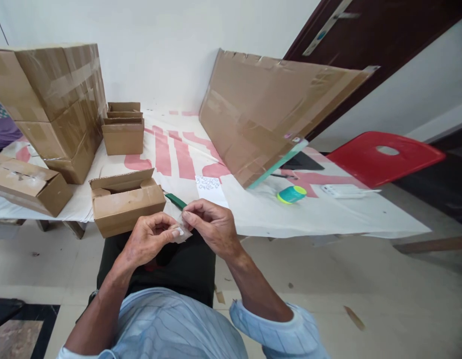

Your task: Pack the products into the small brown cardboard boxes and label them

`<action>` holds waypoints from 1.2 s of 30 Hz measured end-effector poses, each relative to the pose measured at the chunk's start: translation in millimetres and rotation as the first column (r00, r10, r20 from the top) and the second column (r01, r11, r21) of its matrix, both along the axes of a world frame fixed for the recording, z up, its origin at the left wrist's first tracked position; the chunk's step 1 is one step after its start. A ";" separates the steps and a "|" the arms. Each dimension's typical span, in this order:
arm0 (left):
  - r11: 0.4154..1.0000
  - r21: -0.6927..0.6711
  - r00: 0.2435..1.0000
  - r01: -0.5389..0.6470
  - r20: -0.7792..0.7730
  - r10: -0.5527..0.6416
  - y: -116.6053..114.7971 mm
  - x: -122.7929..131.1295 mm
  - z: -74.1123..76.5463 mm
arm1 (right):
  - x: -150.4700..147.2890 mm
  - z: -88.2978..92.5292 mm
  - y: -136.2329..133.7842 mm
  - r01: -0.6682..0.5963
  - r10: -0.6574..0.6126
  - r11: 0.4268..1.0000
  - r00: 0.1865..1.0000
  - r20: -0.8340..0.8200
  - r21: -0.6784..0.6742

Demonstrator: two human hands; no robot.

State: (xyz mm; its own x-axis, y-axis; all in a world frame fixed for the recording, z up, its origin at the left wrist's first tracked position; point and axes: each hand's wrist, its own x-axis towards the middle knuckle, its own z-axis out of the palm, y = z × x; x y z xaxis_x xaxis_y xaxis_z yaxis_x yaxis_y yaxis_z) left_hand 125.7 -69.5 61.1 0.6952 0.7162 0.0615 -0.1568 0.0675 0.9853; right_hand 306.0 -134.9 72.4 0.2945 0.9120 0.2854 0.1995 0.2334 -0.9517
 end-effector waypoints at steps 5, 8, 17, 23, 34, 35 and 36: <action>0.983 0.183 0.998 0.006 0.057 -0.016 -0.6 -2.9 5.0 | 4.4 -2.1 6.9 -0.092 0.080 0.990 0.991 -0.111 -0.108; 0.955 0.295 0.994 -0.021 0.108 -0.012 -1.2 -3.1 7.0 | 5.4 -5.1 11.2 -0.198 0.157 0.965 0.961 -0.226 -0.173; 0.884 0.457 0.992 -0.102 0.117 0.054 -3.7 -1.9 5.4 | 7.8 -16.8 17.8 -0.427 0.273 0.864 0.844 -0.462 -0.269; 0.902 0.419 0.994 -0.105 0.033 0.101 -3.6 -1.5 4.8 | 5.5 -21.2 17.3 -0.323 0.204 0.908 0.897 -0.393 -0.266; 0.945 0.290 0.988 -0.153 0.062 0.141 -0.4 -2.9 -1.4 | 7.9 -31.7 20.1 -0.240 0.246 0.969 0.964 -0.100 0.066; 0.939 0.303 0.986 -0.164 0.070 0.150 0.6 -3.2 -0.3 | 9.9 -33.2 19.7 -0.274 0.280 0.958 0.957 -0.070 0.088; 0.937 0.305 0.985 -0.171 0.078 0.154 1.4 -3.4 1.0 | 11.8 -34.9 19.3 -0.313 0.319 0.944 0.946 -0.052 0.100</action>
